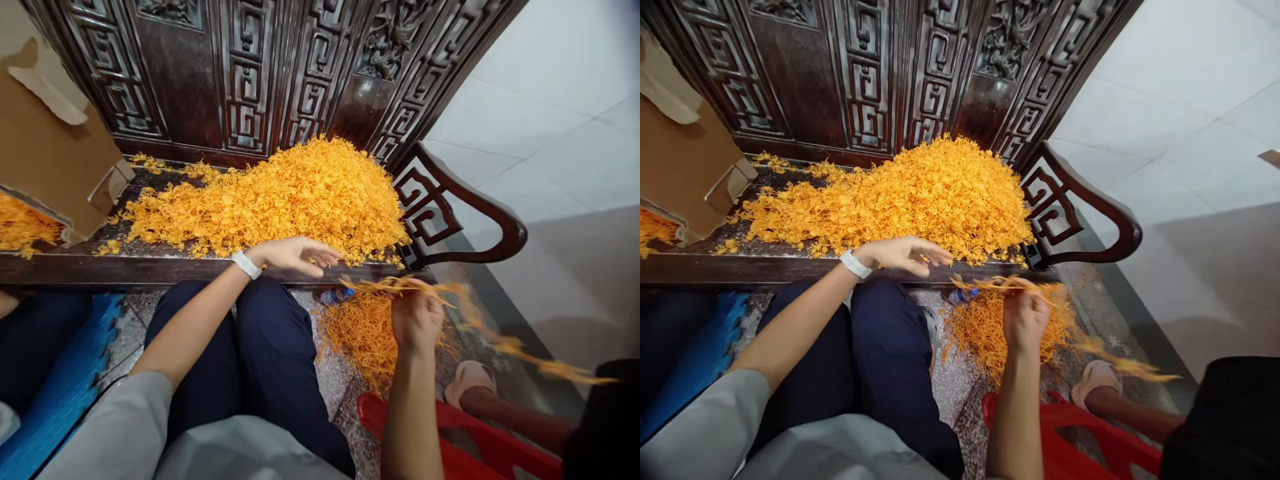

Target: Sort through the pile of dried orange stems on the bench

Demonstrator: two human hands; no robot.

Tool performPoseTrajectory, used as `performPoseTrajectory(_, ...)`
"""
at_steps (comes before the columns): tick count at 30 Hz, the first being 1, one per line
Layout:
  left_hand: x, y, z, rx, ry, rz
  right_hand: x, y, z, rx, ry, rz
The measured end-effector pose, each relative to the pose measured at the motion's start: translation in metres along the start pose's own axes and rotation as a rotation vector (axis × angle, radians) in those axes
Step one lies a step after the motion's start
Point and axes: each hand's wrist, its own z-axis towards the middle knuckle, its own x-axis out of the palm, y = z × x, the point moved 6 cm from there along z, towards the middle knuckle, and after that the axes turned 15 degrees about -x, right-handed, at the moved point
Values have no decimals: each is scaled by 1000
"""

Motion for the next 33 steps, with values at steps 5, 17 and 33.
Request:
performPoseTrajectory(5,-123,20,-77,-46,-995,100,-74,-70,-59,415,-365,-152)
performPoseTrajectory(17,-155,27,-130,6,-1474,337,67,-18,-54,27,-102,-319)
performPoseTrajectory(33,-113,-3,-84,283,-1403,167,308,56,70,-360,652,-133)
